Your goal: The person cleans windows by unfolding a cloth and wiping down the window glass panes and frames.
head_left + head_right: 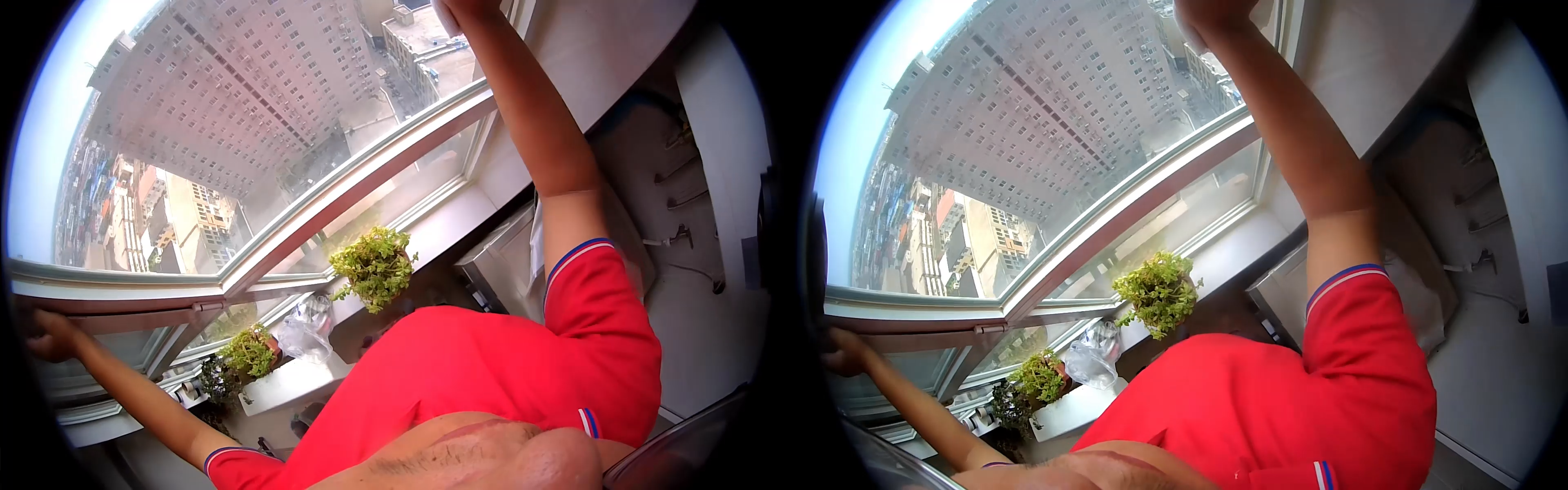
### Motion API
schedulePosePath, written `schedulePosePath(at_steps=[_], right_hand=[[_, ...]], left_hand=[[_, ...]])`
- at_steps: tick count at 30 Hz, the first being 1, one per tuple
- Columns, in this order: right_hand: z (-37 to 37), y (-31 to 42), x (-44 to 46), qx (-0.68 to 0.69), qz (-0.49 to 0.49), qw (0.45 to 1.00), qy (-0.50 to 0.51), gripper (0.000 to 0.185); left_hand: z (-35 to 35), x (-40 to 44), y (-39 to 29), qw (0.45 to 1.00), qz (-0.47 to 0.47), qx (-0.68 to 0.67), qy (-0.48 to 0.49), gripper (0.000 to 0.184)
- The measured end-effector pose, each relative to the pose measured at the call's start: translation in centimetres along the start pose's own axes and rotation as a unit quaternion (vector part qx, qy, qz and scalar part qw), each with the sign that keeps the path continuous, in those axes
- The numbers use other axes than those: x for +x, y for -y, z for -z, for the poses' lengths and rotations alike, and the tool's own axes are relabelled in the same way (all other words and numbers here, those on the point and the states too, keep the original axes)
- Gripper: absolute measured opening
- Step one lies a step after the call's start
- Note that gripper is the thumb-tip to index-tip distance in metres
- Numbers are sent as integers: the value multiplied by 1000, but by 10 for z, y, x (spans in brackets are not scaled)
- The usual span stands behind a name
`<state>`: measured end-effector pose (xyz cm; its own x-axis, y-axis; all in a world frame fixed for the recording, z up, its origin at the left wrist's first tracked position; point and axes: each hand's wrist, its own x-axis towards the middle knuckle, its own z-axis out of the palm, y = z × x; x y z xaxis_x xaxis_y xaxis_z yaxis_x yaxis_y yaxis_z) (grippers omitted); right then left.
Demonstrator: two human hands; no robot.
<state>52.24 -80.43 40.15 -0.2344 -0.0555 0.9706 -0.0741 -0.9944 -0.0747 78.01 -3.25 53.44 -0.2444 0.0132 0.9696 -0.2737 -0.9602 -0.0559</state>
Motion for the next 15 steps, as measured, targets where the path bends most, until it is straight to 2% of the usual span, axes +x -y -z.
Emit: schedulePosePath(at_steps=[1,3,5,6,9,11,12,15], right_hand=[[5,25,-12,23,59,997,44,48],[3,98,-51,134,41,989,52,20],[-4,170,-79,120,63,988,72,11],[-10,203,-97,172,47,982,63,6],[-16,258,-138,288,33,950,114,11],[-10,256,-135,293,54,944,142,13],[-2,242,-129,277,71,946,155,21],[5,170,-128,165,71,976,127,8]], left_hand=[[0,-3,9,1000,5,15,2,52],[2,-5,10,999,13,35,8,52],[10,-1,-22,1000,11,3,21,50],[14,1,-38,999,10,-12,28,49],[20,4,-39,998,-46,-31,23,47],[26,6,-49,996,-72,-45,28,47],[27,4,-46,996,-77,-37,26,48],[11,4,-13,996,-88,-17,6,49]])
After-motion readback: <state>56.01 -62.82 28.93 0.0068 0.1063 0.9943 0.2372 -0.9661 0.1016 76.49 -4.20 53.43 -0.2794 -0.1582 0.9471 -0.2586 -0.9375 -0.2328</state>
